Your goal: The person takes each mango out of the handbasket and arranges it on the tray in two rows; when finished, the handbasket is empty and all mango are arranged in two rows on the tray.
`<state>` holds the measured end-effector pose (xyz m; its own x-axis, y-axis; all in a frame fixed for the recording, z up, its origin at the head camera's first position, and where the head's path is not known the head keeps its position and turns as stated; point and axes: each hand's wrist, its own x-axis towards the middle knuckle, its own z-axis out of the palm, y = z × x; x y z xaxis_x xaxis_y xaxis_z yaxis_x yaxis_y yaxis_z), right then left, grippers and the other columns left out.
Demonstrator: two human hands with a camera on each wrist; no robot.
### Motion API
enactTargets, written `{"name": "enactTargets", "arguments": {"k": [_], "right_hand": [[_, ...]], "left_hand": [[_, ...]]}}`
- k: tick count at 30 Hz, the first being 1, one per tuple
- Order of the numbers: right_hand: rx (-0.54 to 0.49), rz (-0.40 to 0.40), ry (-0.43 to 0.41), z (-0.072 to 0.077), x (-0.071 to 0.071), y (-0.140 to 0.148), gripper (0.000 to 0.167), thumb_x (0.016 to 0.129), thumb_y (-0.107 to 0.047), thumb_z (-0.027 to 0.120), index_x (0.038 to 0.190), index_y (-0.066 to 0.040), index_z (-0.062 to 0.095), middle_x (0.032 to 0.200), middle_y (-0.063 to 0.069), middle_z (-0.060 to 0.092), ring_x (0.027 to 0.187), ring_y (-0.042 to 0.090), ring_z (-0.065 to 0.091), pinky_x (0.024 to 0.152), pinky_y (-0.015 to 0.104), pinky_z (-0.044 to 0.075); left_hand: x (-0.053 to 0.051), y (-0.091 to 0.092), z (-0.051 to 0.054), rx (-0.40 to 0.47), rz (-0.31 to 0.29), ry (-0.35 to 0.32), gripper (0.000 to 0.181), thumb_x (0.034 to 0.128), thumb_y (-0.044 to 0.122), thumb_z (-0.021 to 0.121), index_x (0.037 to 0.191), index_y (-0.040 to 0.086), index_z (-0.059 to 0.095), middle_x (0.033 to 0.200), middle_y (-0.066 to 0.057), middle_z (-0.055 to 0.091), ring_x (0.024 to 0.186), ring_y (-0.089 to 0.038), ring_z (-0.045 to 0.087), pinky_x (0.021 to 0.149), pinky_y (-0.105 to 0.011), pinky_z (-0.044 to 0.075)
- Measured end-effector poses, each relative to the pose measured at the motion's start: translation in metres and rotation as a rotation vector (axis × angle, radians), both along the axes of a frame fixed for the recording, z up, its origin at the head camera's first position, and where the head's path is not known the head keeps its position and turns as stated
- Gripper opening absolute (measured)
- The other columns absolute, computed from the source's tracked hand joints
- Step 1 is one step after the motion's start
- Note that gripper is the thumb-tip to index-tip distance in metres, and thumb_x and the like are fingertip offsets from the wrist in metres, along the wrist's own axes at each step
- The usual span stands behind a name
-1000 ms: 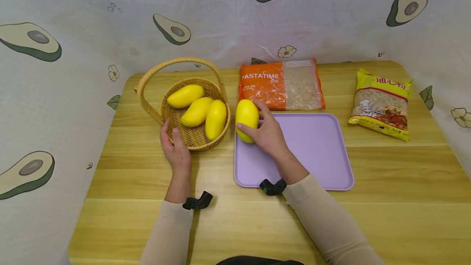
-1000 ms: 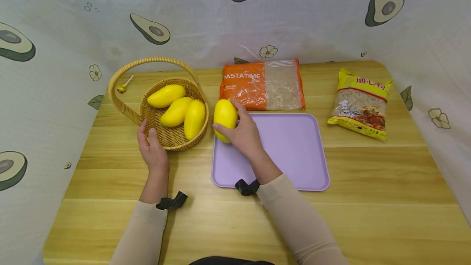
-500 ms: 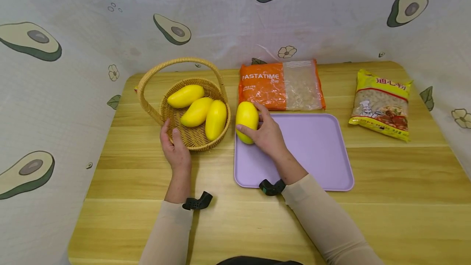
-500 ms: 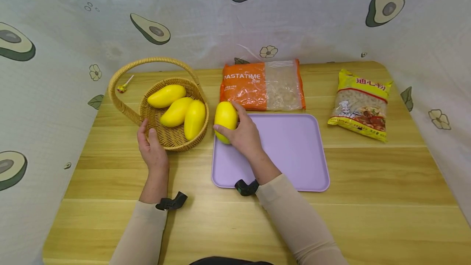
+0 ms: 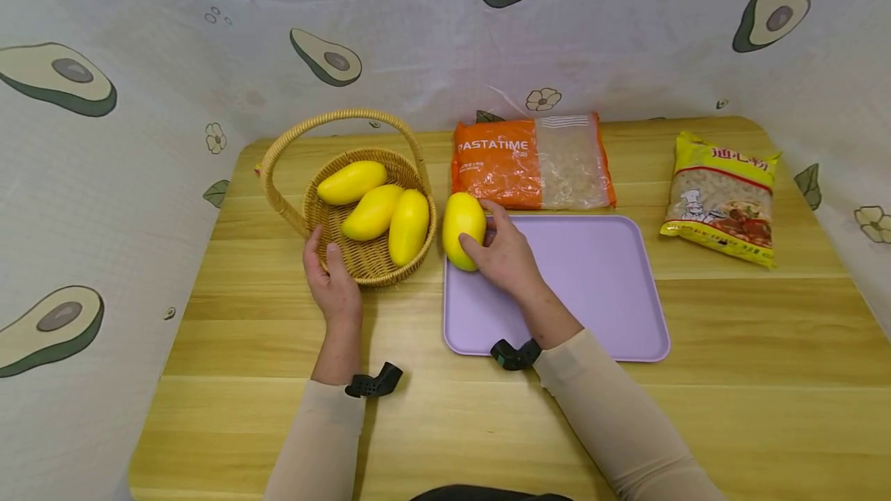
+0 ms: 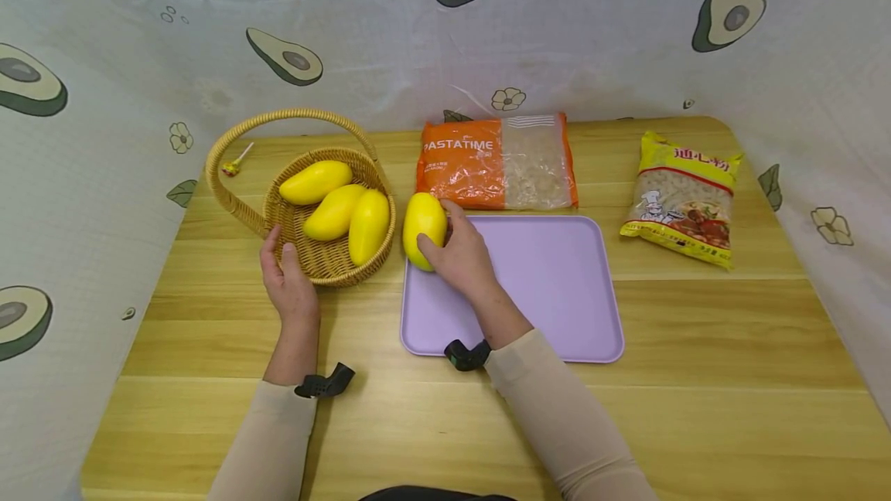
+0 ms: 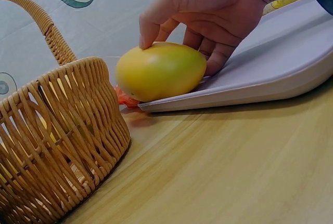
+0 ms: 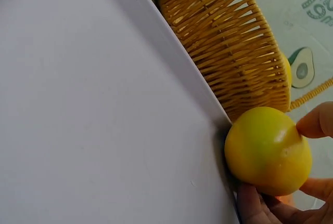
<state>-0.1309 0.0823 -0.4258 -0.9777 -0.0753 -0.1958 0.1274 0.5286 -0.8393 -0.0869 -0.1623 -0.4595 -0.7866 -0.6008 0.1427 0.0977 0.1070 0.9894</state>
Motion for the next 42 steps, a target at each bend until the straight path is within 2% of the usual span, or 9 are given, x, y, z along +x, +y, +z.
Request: {"name": "enactTargets", "arguments": {"k": [12,20,34,38,42], "right_hand": [[-0.057,-0.027,-0.024,0.003,0.0,-0.001,0.074,0.093,-0.03,0.069,0.158,-0.019,0.034,0.134,0.016,0.062,0.117,0.03,0.065,0.096,0.046,0.054],[-0.013,-0.023,-0.018,0.004,0.0,-0.002,0.076,0.093,-0.032,0.069,0.158,-0.018,0.033,0.135,0.015,0.061,0.111,0.03,0.061,0.09,0.042,0.052],[0.013,-0.026,0.007,0.004,0.0,0.0,0.076,0.092,-0.035,0.069,0.157,-0.018,0.034,0.139,0.016,0.06,0.106,0.03,0.06,0.086,0.041,0.051],[0.062,-0.032,0.049,0.008,0.003,0.001,0.076,0.092,-0.037,0.069,0.156,-0.014,0.035,0.142,0.015,0.058,0.112,0.032,0.06,0.093,0.047,0.051],[0.139,-0.041,0.134,0.017,0.008,0.003,0.078,0.092,-0.038,0.069,0.156,-0.009,0.035,0.149,0.018,0.052,0.13,0.038,0.054,0.108,0.055,0.044]], "left_hand": [[0.0,-0.001,-0.001,0.001,-0.002,0.0,0.042,0.1071,0.018,0.045,0.148,0.007,0.048,0.154,-0.008,0.047,0.149,-0.019,0.034,0.125,-0.037,0.023],[0.001,-0.002,-0.001,-0.008,-0.009,-0.002,0.043,0.1071,0.019,0.044,0.148,0.007,0.047,0.154,-0.008,0.046,0.15,-0.019,0.033,0.125,-0.039,0.023],[-0.001,-0.001,-0.001,-0.009,-0.006,-0.002,0.043,0.107,0.018,0.045,0.148,0.006,0.047,0.155,-0.009,0.046,0.15,-0.021,0.033,0.125,-0.039,0.023],[-0.001,-0.001,0.0,-0.016,-0.01,-0.007,0.042,0.1069,0.018,0.045,0.148,0.007,0.047,0.155,-0.008,0.045,0.15,-0.02,0.033,0.125,-0.038,0.023],[0.0,-0.001,0.0,-0.015,-0.012,-0.015,0.043,0.1065,0.017,0.045,0.148,0.007,0.047,0.155,-0.008,0.045,0.151,-0.02,0.032,0.126,-0.038,0.022]]}}
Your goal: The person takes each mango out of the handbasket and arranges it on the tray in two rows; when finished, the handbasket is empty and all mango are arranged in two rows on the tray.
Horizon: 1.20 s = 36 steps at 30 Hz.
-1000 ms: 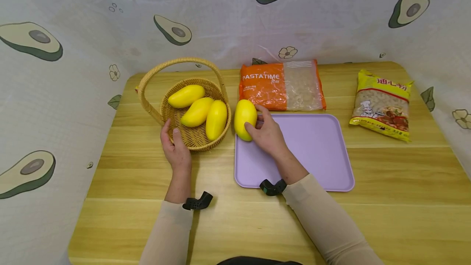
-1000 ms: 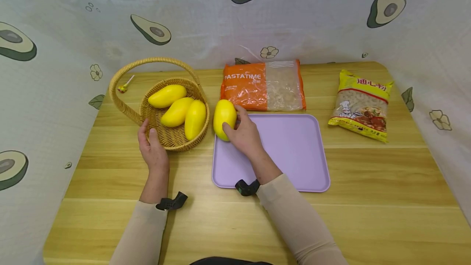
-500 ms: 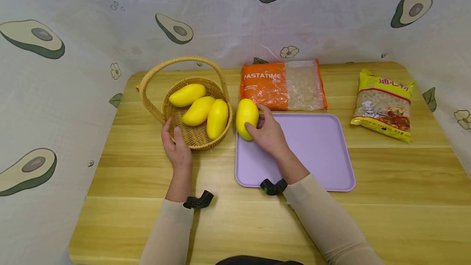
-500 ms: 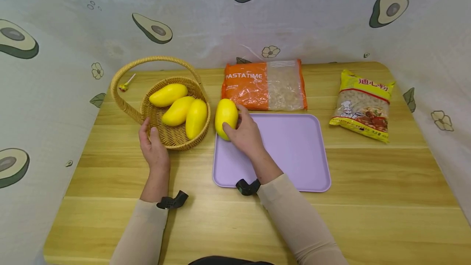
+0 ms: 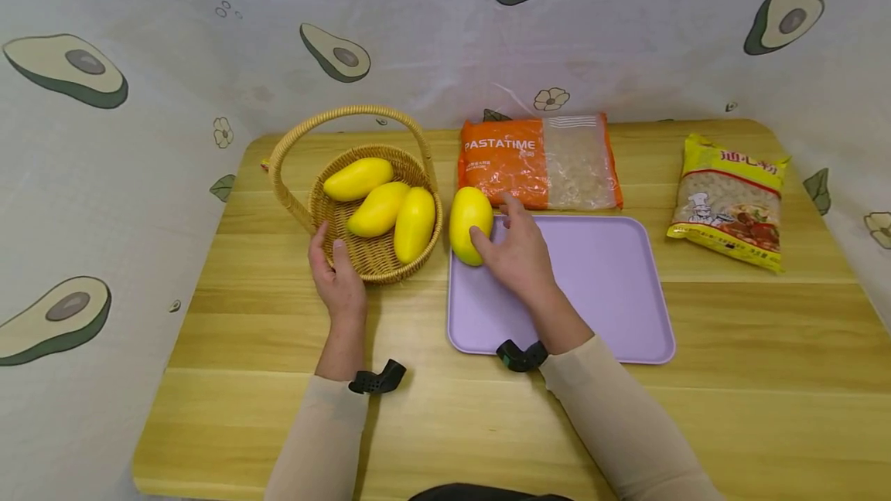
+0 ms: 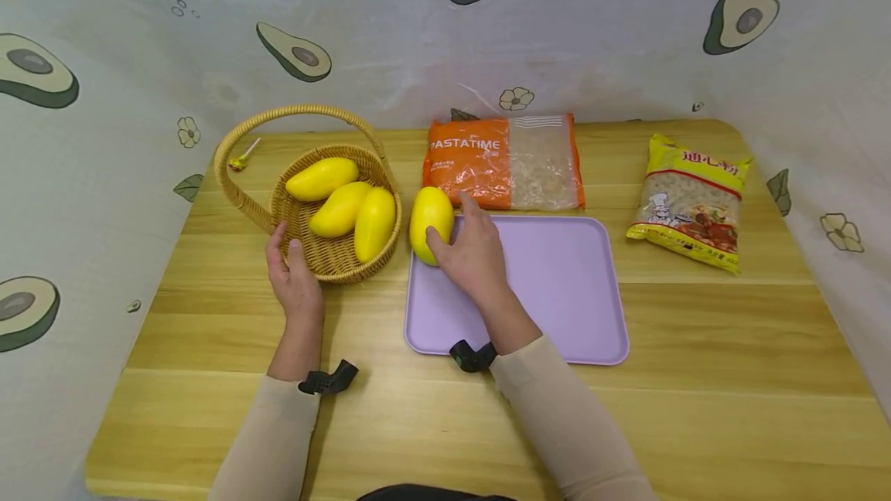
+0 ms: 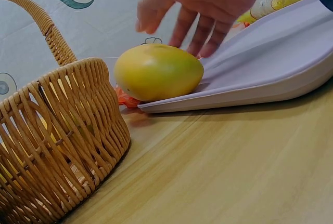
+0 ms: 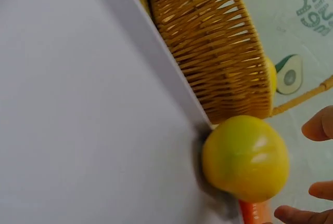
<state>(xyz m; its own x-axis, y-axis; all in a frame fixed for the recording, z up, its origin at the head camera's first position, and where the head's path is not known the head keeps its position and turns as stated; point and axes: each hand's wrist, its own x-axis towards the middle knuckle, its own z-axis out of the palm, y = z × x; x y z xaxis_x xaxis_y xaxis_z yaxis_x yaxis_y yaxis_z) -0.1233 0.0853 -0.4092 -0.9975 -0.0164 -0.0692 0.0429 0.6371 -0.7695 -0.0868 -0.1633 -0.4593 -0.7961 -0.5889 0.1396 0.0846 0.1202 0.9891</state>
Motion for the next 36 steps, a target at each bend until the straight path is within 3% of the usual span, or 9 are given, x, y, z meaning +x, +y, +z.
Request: {"name": "enactTargets", "arguments": {"k": [5,9,13,16,19,27,31,36], "right_hand": [[0.054,0.011,0.121,0.014,0.008,0.0,0.076,0.092,-0.035,0.07,0.155,-0.008,0.039,0.156,0.018,0.045,0.145,0.04,0.04,0.119,0.059,0.033],[0.065,0.071,0.194,0.024,0.016,-0.004,0.068,0.091,-0.031,0.074,0.149,-0.008,0.048,0.15,0.017,0.05,0.141,0.038,0.044,0.116,0.057,0.037],[0.066,0.152,0.223,0.03,0.023,-0.014,0.061,0.089,-0.03,0.077,0.142,-0.009,0.056,0.144,0.015,0.053,0.122,0.034,0.056,0.103,0.052,0.049],[0.066,0.207,0.215,0.03,0.024,-0.024,0.058,0.09,-0.031,0.076,0.14,-0.011,0.058,0.142,0.012,0.054,0.112,0.031,0.063,0.094,0.047,0.054],[0.095,0.261,0.205,0.03,0.02,-0.035,0.058,0.09,-0.032,0.077,0.141,-0.013,0.058,0.144,0.01,0.054,0.111,0.029,0.066,0.092,0.046,0.055],[0.274,0.434,0.175,0.041,-0.001,-0.06,0.07,0.089,-0.04,0.078,0.148,-0.015,0.052,0.154,0.01,0.048,0.133,0.029,0.057,0.108,0.047,0.05],[0.33,0.46,0.132,0.045,-0.012,-0.07,0.074,0.089,-0.042,0.077,0.153,-0.018,0.047,0.159,0.011,0.042,0.125,0.033,0.062,0.104,0.049,0.051],[0.364,0.437,0.075,0.045,-0.02,-0.077,0.077,0.09,-0.045,0.075,0.156,-0.022,0.042,0.16,0.014,0.04,0.118,0.039,0.064,0.1,0.053,0.052]], "left_hand": [[0.0,0.0,0.0,0.007,0.003,-0.006,0.043,0.1054,0.016,0.047,0.148,0.007,0.048,0.156,-0.008,0.044,0.152,-0.02,0.03,0.127,-0.038,0.02],[0.0,0.0,-0.001,0.009,0.008,0.001,0.044,0.1042,0.015,0.049,0.148,0.007,0.048,0.156,-0.009,0.045,0.152,-0.021,0.031,0.127,-0.038,0.019],[0.0,-0.001,-0.002,0.01,0.01,0.014,0.044,0.1038,0.013,0.049,0.147,0.005,0.049,0.155,-0.009,0.046,0.151,-0.02,0.032,0.127,-0.038,0.02],[-0.001,-0.001,-0.003,0.013,0.007,0.014,0.043,0.1038,0.013,0.049,0.146,0.005,0.049,0.155,-0.009,0.046,0.151,-0.02,0.032,0.127,-0.038,0.019],[-0.001,-0.001,-0.003,0.014,0.002,0.01,0.043,0.104,0.014,0.049,0.146,0.006,0.049,0.155,-0.008,0.045,0.151,-0.019,0.031,0.127,-0.038,0.019],[-0.001,0.0,-0.001,0.001,0.008,0.007,0.044,0.1037,0.014,0.048,0.147,0.004,0.048,0.155,-0.01,0.045,0.151,-0.022,0.031,0.127,-0.041,0.02],[-0.001,0.0,-0.001,0.002,0.012,0.015,0.044,0.1034,0.013,0.049,0.146,0.003,0.049,0.154,-0.011,0.046,0.151,-0.023,0.032,0.127,-0.041,0.02],[-0.002,0.0,0.0,0.008,0.015,0.017,0.043,0.1034,0.013,0.049,0.145,0.004,0.051,0.154,-0.011,0.047,0.151,-0.023,0.033,0.127,-0.04,0.02]]}}
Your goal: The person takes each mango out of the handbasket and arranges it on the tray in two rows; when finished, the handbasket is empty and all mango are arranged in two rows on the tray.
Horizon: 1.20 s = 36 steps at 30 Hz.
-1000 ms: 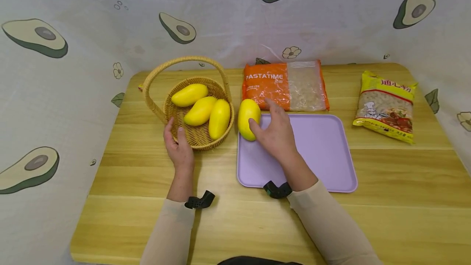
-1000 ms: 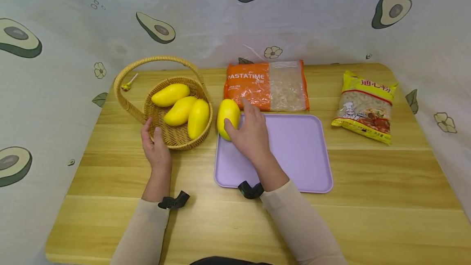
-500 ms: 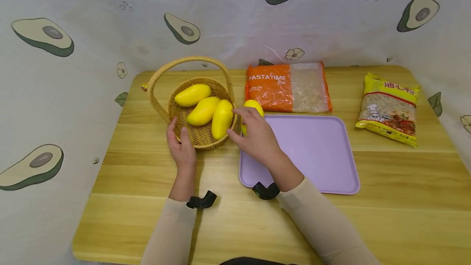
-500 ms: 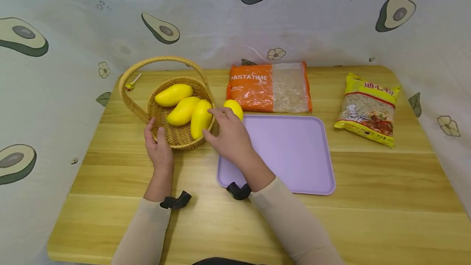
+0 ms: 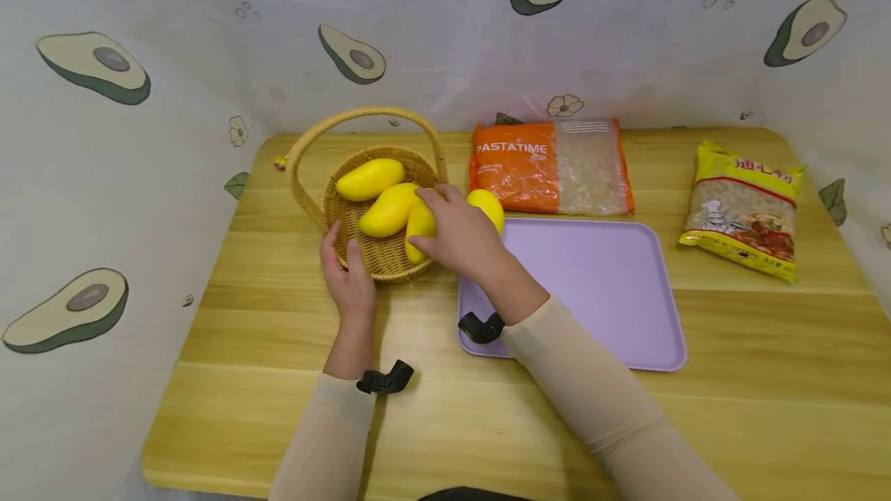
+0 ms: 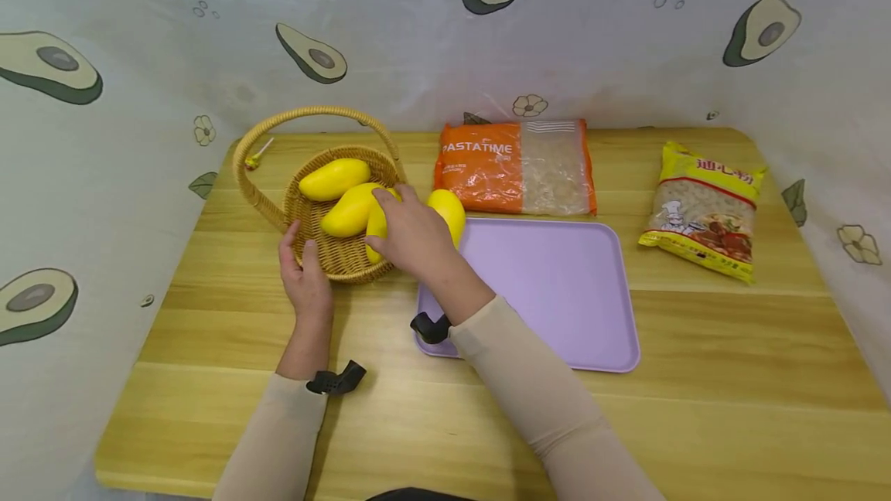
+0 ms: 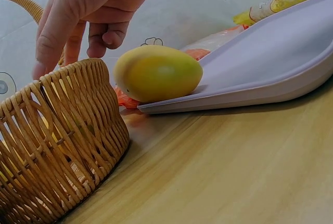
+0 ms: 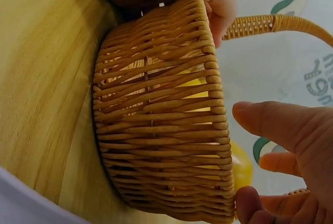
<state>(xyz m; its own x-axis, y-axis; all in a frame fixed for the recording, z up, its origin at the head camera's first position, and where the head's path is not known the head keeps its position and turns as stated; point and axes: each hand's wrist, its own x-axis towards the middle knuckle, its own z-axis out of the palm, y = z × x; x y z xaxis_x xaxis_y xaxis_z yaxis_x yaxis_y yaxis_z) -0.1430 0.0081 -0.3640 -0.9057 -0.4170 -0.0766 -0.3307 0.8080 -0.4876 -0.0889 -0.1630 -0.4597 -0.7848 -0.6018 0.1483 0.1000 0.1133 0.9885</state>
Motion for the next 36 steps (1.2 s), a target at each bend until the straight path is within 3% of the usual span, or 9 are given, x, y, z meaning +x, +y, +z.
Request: {"name": "enactTargets", "arguments": {"k": [5,13,27,36], "right_hand": [[-0.022,-0.001,-0.001,-0.002,0.0,-0.003,0.077,0.089,-0.045,0.076,0.155,-0.021,0.044,0.155,0.013,0.045,0.12,0.037,0.063,0.1,0.053,0.052],[-0.044,0.052,0.065,-0.007,0.004,-0.011,0.073,0.088,-0.044,0.078,0.15,-0.017,0.051,0.147,0.013,0.054,0.134,0.033,0.052,0.112,0.048,0.044],[-0.054,0.043,0.113,-0.011,0.003,-0.022,0.07,0.091,-0.048,0.074,0.148,-0.014,0.053,0.143,0.018,0.052,0.121,0.039,0.058,0.104,0.048,0.05],[-0.031,0.024,0.129,-0.014,0.002,-0.027,0.07,0.09,-0.052,0.073,0.145,-0.014,0.055,0.146,0.017,0.05,0.121,0.039,0.058,0.102,0.048,0.052]], "left_hand": [[0.0,0.001,0.0,0.005,-0.003,-0.002,0.042,0.1036,0.015,0.049,0.145,0.007,0.051,0.154,-0.01,0.046,0.151,-0.023,0.032,0.127,-0.041,0.02],[0.0,0.0,0.0,-0.001,-0.002,-0.011,0.043,0.1036,0.014,0.049,0.146,0.005,0.05,0.155,-0.011,0.046,0.152,-0.024,0.031,0.127,-0.042,0.019],[0.0,0.001,0.0,-0.006,0.013,-0.02,0.043,0.1036,0.012,0.048,0.146,0.006,0.052,0.155,-0.009,0.047,0.152,-0.023,0.032,0.128,-0.042,0.019],[0.0,-0.001,-0.001,-0.01,0.001,-0.032,0.043,0.1039,0.014,0.048,0.146,0.007,0.051,0.156,-0.008,0.046,0.152,-0.022,0.032,0.127,-0.042,0.019]]}}
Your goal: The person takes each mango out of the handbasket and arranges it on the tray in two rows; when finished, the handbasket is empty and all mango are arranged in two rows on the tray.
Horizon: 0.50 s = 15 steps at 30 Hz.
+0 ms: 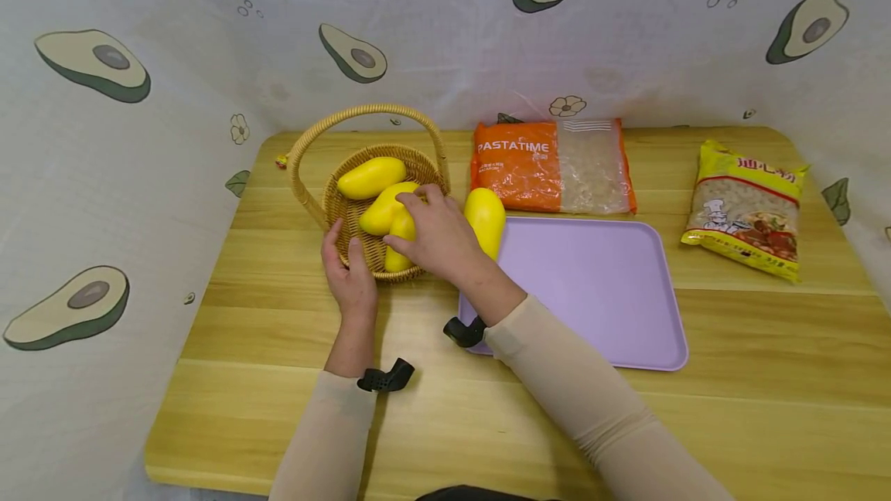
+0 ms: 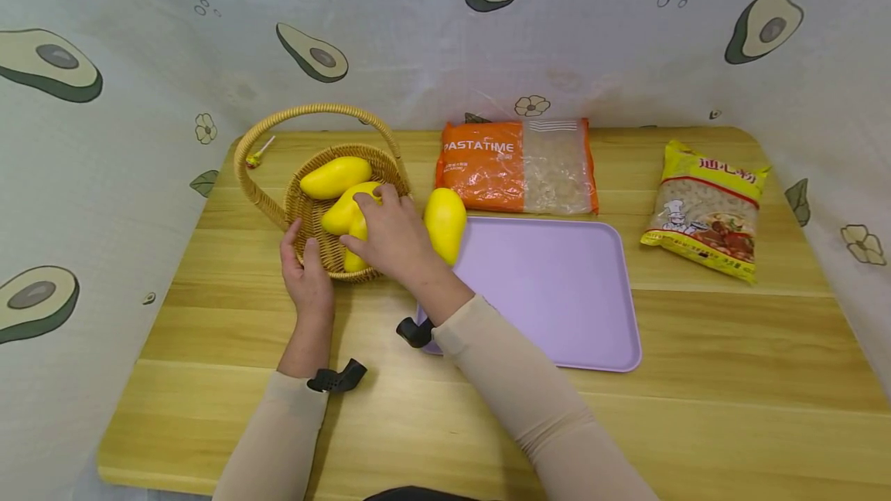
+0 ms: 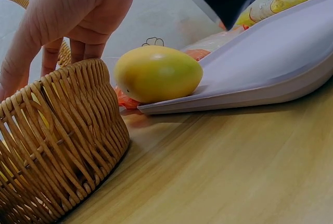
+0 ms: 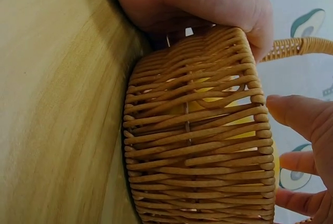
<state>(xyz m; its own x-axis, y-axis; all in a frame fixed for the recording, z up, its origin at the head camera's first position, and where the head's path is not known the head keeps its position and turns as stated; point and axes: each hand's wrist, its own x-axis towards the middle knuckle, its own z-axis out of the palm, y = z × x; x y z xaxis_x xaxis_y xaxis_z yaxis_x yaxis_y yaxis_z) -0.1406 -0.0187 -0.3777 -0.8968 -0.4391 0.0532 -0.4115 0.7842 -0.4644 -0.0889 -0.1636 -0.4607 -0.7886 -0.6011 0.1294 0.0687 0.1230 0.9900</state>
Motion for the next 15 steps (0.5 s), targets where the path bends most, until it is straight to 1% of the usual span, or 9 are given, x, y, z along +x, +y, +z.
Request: {"name": "enactTargets", "arguments": {"k": [4,9,15], "right_hand": [[0.025,-0.015,0.001,-0.0014,-0.0001,-0.0023,0.07,0.089,-0.055,0.072,0.145,-0.015,0.056,0.149,0.016,0.049,0.122,0.039,0.057,0.103,0.049,0.052],[0.047,-0.028,0.009,-0.003,-0.0001,-0.0045,0.07,0.09,-0.057,0.071,0.143,-0.014,0.058,0.15,0.016,0.048,0.123,0.039,0.055,0.103,0.048,0.051],[0.065,-0.033,0.029,-0.0055,-0.0004,-0.0062,0.069,0.09,-0.057,0.071,0.142,-0.013,0.06,0.149,0.017,0.049,0.124,0.04,0.054,0.106,0.047,0.048]], "left_hand": [[-0.0002,-0.0002,-0.0006,-0.006,0.004,0.006,0.043,0.1036,0.014,0.048,0.146,0.006,0.051,0.155,-0.009,0.046,0.151,-0.022,0.033,0.127,-0.041,0.02],[0.0,-0.0002,-0.001,-0.009,0.004,0.0,0.043,0.1038,0.015,0.048,0.146,0.006,0.051,0.155,-0.009,0.046,0.152,-0.022,0.031,0.127,-0.042,0.019],[0.0001,0.0002,-0.0003,-0.012,0.001,0.002,0.043,0.1038,0.015,0.048,0.146,0.006,0.051,0.155,-0.009,0.046,0.153,-0.022,0.03,0.128,-0.042,0.018]]}}
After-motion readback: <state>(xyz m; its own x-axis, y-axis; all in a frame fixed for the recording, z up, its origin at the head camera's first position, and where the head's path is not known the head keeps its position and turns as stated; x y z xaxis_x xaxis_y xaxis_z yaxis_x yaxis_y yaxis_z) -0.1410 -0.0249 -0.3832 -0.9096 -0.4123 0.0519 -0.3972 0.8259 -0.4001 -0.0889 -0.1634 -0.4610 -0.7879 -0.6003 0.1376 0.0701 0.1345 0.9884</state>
